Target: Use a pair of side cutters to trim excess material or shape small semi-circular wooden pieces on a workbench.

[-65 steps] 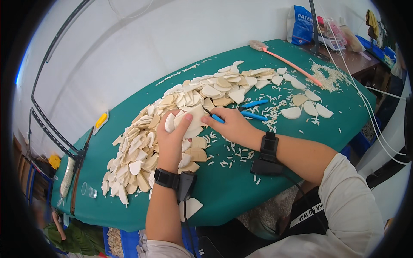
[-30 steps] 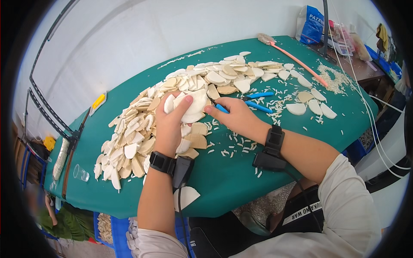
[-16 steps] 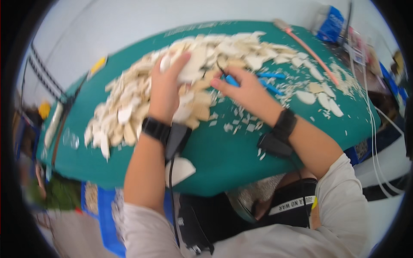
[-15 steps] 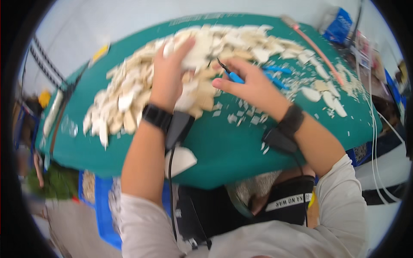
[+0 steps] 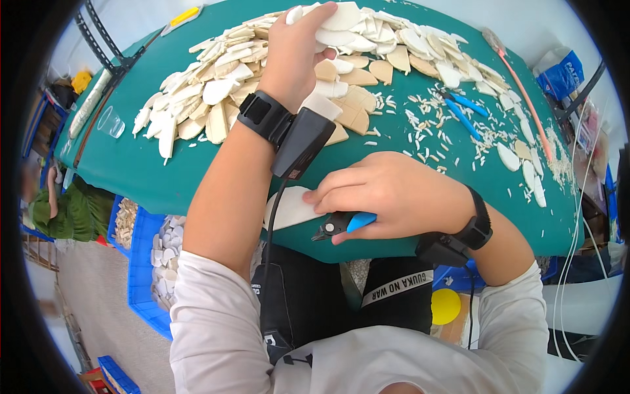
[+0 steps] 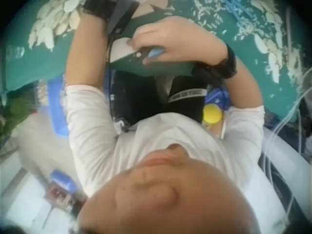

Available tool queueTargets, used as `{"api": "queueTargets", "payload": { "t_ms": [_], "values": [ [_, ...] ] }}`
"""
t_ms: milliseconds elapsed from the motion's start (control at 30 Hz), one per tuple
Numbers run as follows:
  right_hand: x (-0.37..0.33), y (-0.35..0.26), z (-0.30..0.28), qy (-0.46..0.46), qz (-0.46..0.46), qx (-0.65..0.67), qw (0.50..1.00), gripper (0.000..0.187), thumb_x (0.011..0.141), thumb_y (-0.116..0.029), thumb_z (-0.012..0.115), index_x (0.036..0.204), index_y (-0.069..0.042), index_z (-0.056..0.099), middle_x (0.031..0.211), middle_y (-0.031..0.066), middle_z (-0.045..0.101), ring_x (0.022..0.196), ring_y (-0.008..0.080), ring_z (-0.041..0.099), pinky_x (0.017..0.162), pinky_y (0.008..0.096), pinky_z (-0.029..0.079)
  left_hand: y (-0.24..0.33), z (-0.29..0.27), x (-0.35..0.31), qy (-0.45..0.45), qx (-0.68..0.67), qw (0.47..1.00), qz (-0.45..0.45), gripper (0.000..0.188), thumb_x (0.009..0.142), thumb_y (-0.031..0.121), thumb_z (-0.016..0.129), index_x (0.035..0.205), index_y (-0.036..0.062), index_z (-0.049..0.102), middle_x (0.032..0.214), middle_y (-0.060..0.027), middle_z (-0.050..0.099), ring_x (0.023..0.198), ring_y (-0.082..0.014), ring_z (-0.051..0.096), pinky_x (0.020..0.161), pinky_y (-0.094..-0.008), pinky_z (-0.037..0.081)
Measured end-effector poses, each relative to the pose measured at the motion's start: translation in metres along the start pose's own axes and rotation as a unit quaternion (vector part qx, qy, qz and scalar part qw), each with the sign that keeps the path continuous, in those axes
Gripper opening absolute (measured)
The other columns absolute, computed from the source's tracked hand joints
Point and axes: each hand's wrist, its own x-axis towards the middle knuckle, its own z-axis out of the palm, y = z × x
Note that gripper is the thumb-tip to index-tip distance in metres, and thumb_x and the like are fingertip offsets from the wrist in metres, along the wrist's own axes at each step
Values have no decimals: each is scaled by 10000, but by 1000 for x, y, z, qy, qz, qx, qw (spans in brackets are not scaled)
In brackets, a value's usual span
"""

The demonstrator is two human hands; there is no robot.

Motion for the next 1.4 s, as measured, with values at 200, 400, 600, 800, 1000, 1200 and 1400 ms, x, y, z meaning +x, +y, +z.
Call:
{"api": "queueTargets", "payload": {
  "t_ms": [200,400,600,800,1000,1200,1400],
  "values": [
    [1,-1,-1,7,3,-17,1000,384,784,-191,785,1129,-95,645,996,52,621,826,266,648,676,383,518,8,3,0,32,-68,997,-29,481,823,-21,751,1280,37,613,1150,-138,665,1019,-277,630,898,-387,512],
    [11,-8,0,-28,13,-27,999,415,785,-214,782,1172,-132,655,1151,36,656,843,272,662,695,374,528,10,11,-9,18,92,993,67,600,800,-99,724,1350,102,596,1139,-137,653,1019,-295,637,895,-391,530],
    [17,-1,6,-13,33,-17,999,333,818,-244,771,1119,-127,691,1209,30,685,919,274,685,740,354,550,12,23,-7,42,-27,998,23,312,895,239,743,1092,47,595,1000,-58,685,862,-144,627,634,-293,473],
    [14,2,2,-5,46,15,999,261,813,-206,769,1051,-117,710,1140,60,684,928,279,681,740,360,556,11,32,-9,19,-45,999,22,275,898,203,733,1073,44,591,953,-55,679,804,-142,625,600,-299,466],
    [-1,-1,-2,9,41,25,999,281,762,-129,738,1035,-111,672,1059,65,625,849,296,659,706,375,547,16,31,-15,-5,-19,1000,2,247,904,225,726,1086,108,606,961,-14,685,816,-104,627,611,-282,455],
    [-6,-5,-13,-11,66,-4,998,297,826,-232,745,1076,-109,642,1123,86,566,833,298,634,774,368,525,17,29,-15,32,1,999,-25,301,891,256,741,1117,106,610,985,-9,679,816,-103,628,634,-281,457],
    [-8,-4,-7,-31,88,-3,996,333,858,-342,756,1016,-83,619,1089,99,577,823,307,628,715,396,510,17,47,-20,25,25,999,-36,299,900,257,759,1109,97,617,934,-10,680,756,-90,621,592,-254,443]
  ]
}}
